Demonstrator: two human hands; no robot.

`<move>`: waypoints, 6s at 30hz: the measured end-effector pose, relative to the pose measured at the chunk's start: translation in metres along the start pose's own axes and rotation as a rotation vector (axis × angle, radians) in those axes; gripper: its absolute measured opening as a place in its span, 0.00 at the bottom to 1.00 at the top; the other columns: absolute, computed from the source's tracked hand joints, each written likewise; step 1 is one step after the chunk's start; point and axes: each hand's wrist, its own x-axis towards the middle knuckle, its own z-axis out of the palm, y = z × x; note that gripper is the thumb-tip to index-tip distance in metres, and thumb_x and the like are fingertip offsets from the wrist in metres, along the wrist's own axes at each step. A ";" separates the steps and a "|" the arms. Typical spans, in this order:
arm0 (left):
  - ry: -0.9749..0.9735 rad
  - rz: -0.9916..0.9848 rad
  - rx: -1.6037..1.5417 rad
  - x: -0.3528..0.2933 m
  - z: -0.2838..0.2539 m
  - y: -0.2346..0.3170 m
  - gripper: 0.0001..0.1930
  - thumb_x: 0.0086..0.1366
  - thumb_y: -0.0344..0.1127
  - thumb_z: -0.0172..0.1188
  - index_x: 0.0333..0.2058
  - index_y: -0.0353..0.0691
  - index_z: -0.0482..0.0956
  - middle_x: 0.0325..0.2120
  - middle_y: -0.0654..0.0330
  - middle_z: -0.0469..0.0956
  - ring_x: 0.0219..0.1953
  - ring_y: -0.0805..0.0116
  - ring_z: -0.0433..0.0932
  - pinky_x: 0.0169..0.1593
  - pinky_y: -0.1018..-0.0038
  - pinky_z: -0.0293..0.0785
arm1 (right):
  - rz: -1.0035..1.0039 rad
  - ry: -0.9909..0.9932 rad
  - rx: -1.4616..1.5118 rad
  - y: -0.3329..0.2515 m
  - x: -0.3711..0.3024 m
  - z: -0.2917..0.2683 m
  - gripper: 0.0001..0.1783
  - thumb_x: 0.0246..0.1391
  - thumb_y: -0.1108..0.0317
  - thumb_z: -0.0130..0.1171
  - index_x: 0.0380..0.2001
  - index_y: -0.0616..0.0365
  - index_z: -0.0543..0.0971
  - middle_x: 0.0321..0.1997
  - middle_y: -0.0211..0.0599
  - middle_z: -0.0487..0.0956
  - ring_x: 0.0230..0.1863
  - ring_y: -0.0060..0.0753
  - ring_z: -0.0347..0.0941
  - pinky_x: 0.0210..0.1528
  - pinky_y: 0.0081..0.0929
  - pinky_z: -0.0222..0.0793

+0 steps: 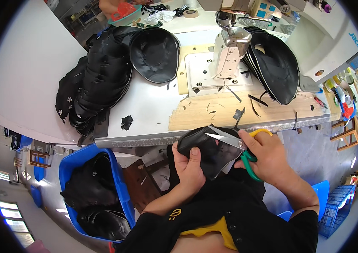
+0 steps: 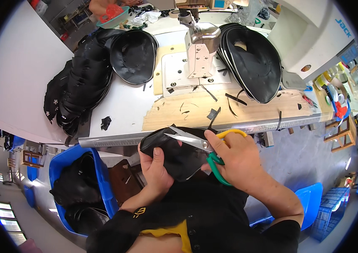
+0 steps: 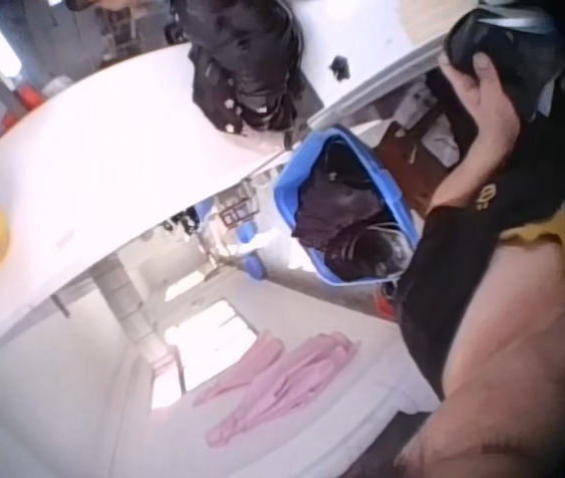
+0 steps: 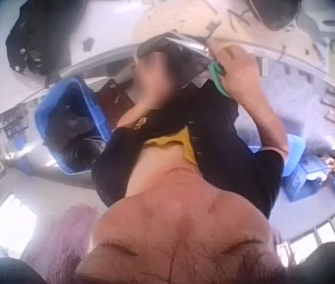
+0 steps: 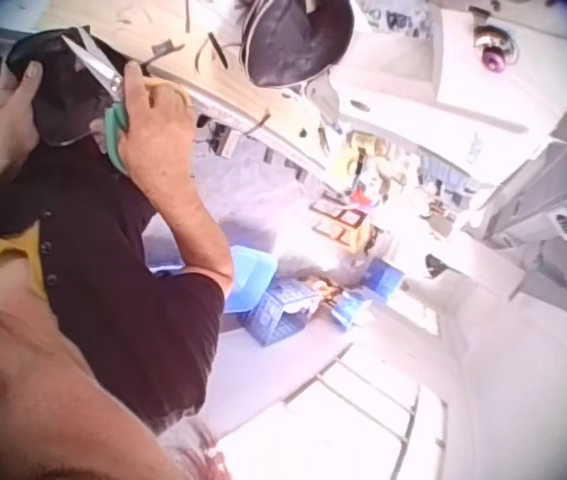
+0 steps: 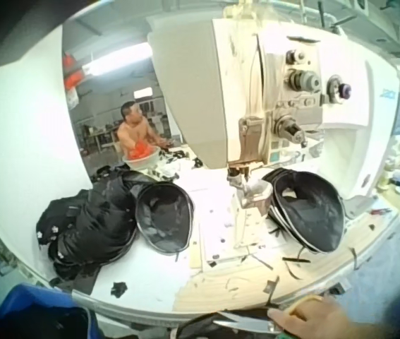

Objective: The person uses green-handled scissors to trim the edges of black fabric pieces on a workbench. They handle the items one at a time, cutting away excess material and placing the trimmed pieces into a blue bin.

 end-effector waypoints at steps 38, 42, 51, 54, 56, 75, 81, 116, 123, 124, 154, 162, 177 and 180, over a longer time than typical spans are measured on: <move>-0.224 -0.373 0.055 0.012 -0.015 0.026 0.16 0.62 0.29 0.56 0.49 0.35 0.67 0.45 0.59 0.74 0.47 0.73 0.72 0.53 0.74 0.67 | -0.101 -0.098 0.071 0.035 0.007 -0.035 0.38 0.28 0.57 0.71 0.48 0.55 0.73 0.24 0.33 0.72 0.26 0.38 0.70 0.28 0.33 0.65; -0.190 -0.422 0.000 0.018 -0.020 0.027 0.17 0.62 0.28 0.56 0.49 0.35 0.67 0.45 0.58 0.74 0.47 0.72 0.73 0.53 0.73 0.68 | -0.031 -0.045 0.125 0.041 0.000 -0.029 0.39 0.26 0.56 0.72 0.48 0.53 0.74 0.25 0.33 0.74 0.26 0.39 0.71 0.27 0.33 0.65; -0.215 -0.410 0.083 0.022 -0.022 0.023 0.19 0.62 0.29 0.57 0.50 0.36 0.66 0.45 0.59 0.74 0.47 0.71 0.73 0.52 0.73 0.68 | -0.210 -0.084 0.061 0.044 0.000 -0.026 0.37 0.27 0.56 0.72 0.48 0.50 0.73 0.25 0.30 0.72 0.24 0.36 0.69 0.27 0.33 0.64; -0.215 -0.412 0.107 0.021 -0.020 0.024 0.19 0.61 0.29 0.57 0.50 0.36 0.66 0.44 0.59 0.74 0.47 0.71 0.73 0.52 0.73 0.68 | -0.225 -0.119 0.011 0.045 -0.003 -0.027 0.37 0.28 0.56 0.72 0.48 0.51 0.73 0.25 0.30 0.73 0.24 0.35 0.69 0.26 0.33 0.65; -0.206 -0.423 0.104 0.021 -0.017 0.025 0.19 0.61 0.29 0.58 0.50 0.36 0.66 0.44 0.59 0.74 0.47 0.71 0.73 0.52 0.73 0.68 | -0.206 -0.111 0.027 0.046 -0.005 -0.026 0.37 0.28 0.58 0.72 0.48 0.53 0.73 0.26 0.31 0.73 0.24 0.36 0.70 0.26 0.33 0.65; -0.923 -0.346 0.364 0.123 0.141 0.033 0.22 0.56 0.28 0.63 0.48 0.35 0.65 0.41 0.62 0.74 0.44 0.75 0.72 0.50 0.77 0.67 | 0.270 0.505 1.690 0.053 -0.061 0.020 0.49 0.44 0.52 0.66 0.63 0.59 0.52 0.59 0.44 0.64 0.59 0.37 0.63 0.61 0.34 0.56; -0.989 0.451 1.433 0.199 0.212 -0.033 0.14 0.54 0.29 0.60 0.40 0.37 0.73 0.36 0.47 0.77 0.40 0.53 0.77 0.42 0.64 0.72 | 0.528 0.797 1.586 0.092 -0.048 -0.015 0.31 0.43 0.81 0.48 0.55 0.65 0.61 0.50 0.44 0.72 0.49 0.36 0.71 0.53 0.31 0.67; -0.674 0.456 1.247 0.143 0.041 -0.042 0.32 0.52 0.38 0.66 0.53 0.34 0.65 0.62 0.41 0.50 0.64 0.46 0.52 0.62 0.59 0.52 | 0.815 1.032 1.069 0.142 0.001 0.028 0.22 0.58 0.67 0.53 0.53 0.61 0.63 0.20 0.30 0.68 0.15 0.19 0.65 0.18 0.17 0.63; -0.253 0.341 1.307 0.172 -0.057 0.011 0.20 0.52 0.29 0.61 0.45 0.34 0.72 0.57 0.45 0.61 0.59 0.50 0.61 0.60 0.64 0.56 | 0.677 1.074 0.993 0.140 0.017 0.008 0.22 0.60 0.62 0.50 0.52 0.64 0.64 0.18 0.31 0.67 0.14 0.19 0.63 0.15 0.17 0.59; -0.197 0.325 1.338 0.175 -0.067 0.017 0.19 0.52 0.28 0.61 0.45 0.35 0.73 0.57 0.46 0.62 0.59 0.52 0.62 0.60 0.66 0.56 | 0.695 1.032 1.077 0.141 0.024 0.005 0.22 0.61 0.60 0.49 0.52 0.64 0.64 0.18 0.32 0.67 0.13 0.21 0.63 0.14 0.18 0.59; -0.719 0.666 1.604 0.106 -0.057 0.037 0.04 0.56 0.28 0.51 0.30 0.42 0.73 0.22 0.60 0.72 0.26 0.59 0.73 0.31 0.64 0.67 | 0.745 0.730 0.954 0.058 -0.009 0.023 0.20 0.59 0.69 0.47 0.53 0.65 0.63 0.16 0.31 0.66 0.12 0.20 0.61 0.15 0.16 0.58; -0.096 0.194 1.181 0.092 -0.067 0.079 0.06 0.63 0.32 0.53 0.33 0.36 0.75 0.27 0.54 0.77 0.29 0.54 0.76 0.36 0.67 0.71 | 0.746 0.671 0.935 0.040 -0.010 0.015 0.22 0.59 0.68 0.47 0.55 0.65 0.62 0.19 0.30 0.67 0.15 0.18 0.62 0.17 0.16 0.60; -0.031 0.292 2.008 0.100 -0.166 0.132 0.07 0.56 0.27 0.52 0.29 0.38 0.80 0.31 0.57 0.76 0.38 0.55 0.74 0.41 0.63 0.70 | 0.787 0.766 0.997 0.065 -0.039 0.023 0.23 0.59 0.67 0.48 0.55 0.67 0.62 0.18 0.31 0.66 0.13 0.18 0.61 0.16 0.15 0.57; 0.088 0.205 1.924 0.109 -0.158 0.138 0.05 0.54 0.29 0.58 0.31 0.37 0.78 0.28 0.56 0.76 0.36 0.58 0.74 0.40 0.65 0.70 | 0.772 0.766 1.036 0.066 -0.041 0.022 0.22 0.59 0.68 0.49 0.54 0.66 0.63 0.18 0.31 0.66 0.14 0.19 0.61 0.16 0.15 0.58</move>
